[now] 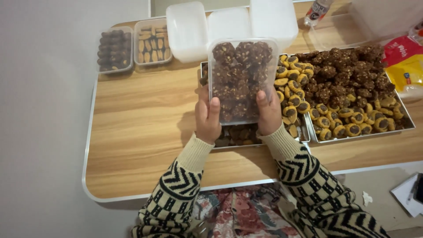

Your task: Arranging and packing various types of cookies from large metal trays into smaller plastic containers.

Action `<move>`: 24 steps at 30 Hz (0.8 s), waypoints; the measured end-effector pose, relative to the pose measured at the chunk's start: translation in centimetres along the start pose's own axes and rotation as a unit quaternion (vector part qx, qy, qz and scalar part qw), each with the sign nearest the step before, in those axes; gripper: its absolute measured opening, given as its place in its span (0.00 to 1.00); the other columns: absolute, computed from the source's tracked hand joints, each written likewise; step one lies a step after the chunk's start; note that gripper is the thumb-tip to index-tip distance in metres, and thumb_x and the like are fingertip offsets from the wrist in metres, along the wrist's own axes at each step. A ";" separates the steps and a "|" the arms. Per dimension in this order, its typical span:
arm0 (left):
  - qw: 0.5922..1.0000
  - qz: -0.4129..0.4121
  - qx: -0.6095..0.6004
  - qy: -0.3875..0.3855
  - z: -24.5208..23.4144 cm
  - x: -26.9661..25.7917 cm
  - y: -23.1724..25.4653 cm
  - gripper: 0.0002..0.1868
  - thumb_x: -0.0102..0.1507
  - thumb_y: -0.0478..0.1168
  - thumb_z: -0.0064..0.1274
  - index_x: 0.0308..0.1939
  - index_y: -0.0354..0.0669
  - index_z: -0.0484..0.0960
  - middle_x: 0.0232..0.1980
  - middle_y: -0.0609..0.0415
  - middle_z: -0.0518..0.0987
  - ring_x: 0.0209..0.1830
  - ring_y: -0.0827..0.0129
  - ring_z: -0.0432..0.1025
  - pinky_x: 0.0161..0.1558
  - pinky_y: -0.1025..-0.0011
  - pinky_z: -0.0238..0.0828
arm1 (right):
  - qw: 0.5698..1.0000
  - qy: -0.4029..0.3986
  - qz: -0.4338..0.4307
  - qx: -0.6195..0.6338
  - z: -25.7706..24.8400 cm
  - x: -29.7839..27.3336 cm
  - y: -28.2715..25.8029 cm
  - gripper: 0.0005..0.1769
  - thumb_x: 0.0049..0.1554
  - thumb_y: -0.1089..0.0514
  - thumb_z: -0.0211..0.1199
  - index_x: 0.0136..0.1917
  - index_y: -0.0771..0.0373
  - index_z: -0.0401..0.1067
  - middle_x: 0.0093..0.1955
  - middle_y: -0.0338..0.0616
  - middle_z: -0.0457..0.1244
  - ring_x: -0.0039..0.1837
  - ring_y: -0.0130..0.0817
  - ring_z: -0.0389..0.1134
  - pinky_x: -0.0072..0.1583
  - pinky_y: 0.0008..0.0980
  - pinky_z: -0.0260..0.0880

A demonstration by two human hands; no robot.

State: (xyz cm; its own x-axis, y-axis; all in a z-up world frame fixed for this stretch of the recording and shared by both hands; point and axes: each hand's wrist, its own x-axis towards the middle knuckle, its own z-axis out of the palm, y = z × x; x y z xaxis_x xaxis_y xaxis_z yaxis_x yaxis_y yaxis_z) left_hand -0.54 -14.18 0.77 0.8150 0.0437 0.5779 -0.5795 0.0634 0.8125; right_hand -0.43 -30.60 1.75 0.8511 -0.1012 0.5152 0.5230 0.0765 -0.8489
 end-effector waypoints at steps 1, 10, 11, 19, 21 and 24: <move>1.000 0.003 -0.004 0.000 0.0 0.1 0.4 0.25 0.74 0.53 0.32 0.64 0.38 0.71 0.38 0.45 0.78 0.36 0.67 0.72 0.44 0.63 0.74 | 1.000 -0.005 -0.015 0.009 0.3 0.3 -0.6 0.36 0.69 0.40 0.48 0.77 0.70 0.56 0.71 0.60 0.60 0.69 0.45 0.64 0.69 0.52 0.66; 0.999 0.031 -0.031 0.001 0.4 0.1 0.6 0.27 0.74 0.54 0.31 0.67 0.40 0.70 0.37 0.46 0.78 0.36 0.69 0.73 0.43 0.65 0.75 | 0.999 -0.012 -0.040 0.009 -0.4 0.0 0.0 0.37 0.67 0.39 0.51 0.75 0.71 0.57 0.68 0.59 0.62 0.66 0.41 0.65 0.67 0.50 0.69; 0.998 0.040 -0.039 0.003 0.3 -0.1 -0.2 0.28 0.74 0.55 0.32 0.68 0.40 0.70 0.45 0.43 0.82 0.42 0.64 0.77 0.48 0.59 0.77 | 0.999 -0.016 -0.048 -0.002 -0.2 0.2 -0.4 0.37 0.67 0.39 0.52 0.75 0.70 0.57 0.68 0.59 0.62 0.67 0.40 0.64 0.67 0.50 0.69; 0.999 0.029 -0.037 -0.005 -0.3 -0.1 -0.8 0.28 0.75 0.52 0.30 0.71 0.38 0.68 0.45 0.44 0.82 0.40 0.67 0.76 0.50 0.61 0.78 | 0.997 -0.035 -0.063 0.004 -1.2 -0.1 0.6 0.35 0.70 0.41 0.46 0.78 0.69 0.54 0.72 0.57 0.60 0.69 0.44 0.64 0.69 0.51 0.67; 1.000 0.014 -0.019 0.004 -0.3 -0.8 -2.8 0.29 0.75 0.52 0.31 0.73 0.38 0.67 0.44 0.44 0.81 0.41 0.69 0.74 0.51 0.62 0.76 | 0.998 -0.034 -0.062 -0.001 -0.9 0.0 0.4 0.35 0.70 0.41 0.45 0.79 0.69 0.54 0.72 0.57 0.59 0.69 0.44 0.64 0.69 0.51 0.67; 1.000 -0.013 -0.003 0.005 -0.1 -0.4 -1.8 0.28 0.75 0.51 0.34 0.71 0.35 0.68 0.56 0.38 0.80 0.56 0.61 0.74 0.58 0.55 0.72 | 0.999 -0.014 -0.045 -0.001 0.2 0.2 -1.1 0.33 0.71 0.43 0.45 0.77 0.71 0.54 0.73 0.61 0.59 0.71 0.48 0.63 0.71 0.54 0.65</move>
State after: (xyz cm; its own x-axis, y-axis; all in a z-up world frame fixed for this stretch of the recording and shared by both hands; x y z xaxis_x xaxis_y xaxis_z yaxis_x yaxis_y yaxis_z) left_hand 0.16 -14.24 -0.99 0.8300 0.0510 0.5554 -0.5578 0.0698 0.8271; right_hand -0.85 -30.49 2.85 0.8020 -0.0799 0.5920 0.5968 0.0671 -0.7996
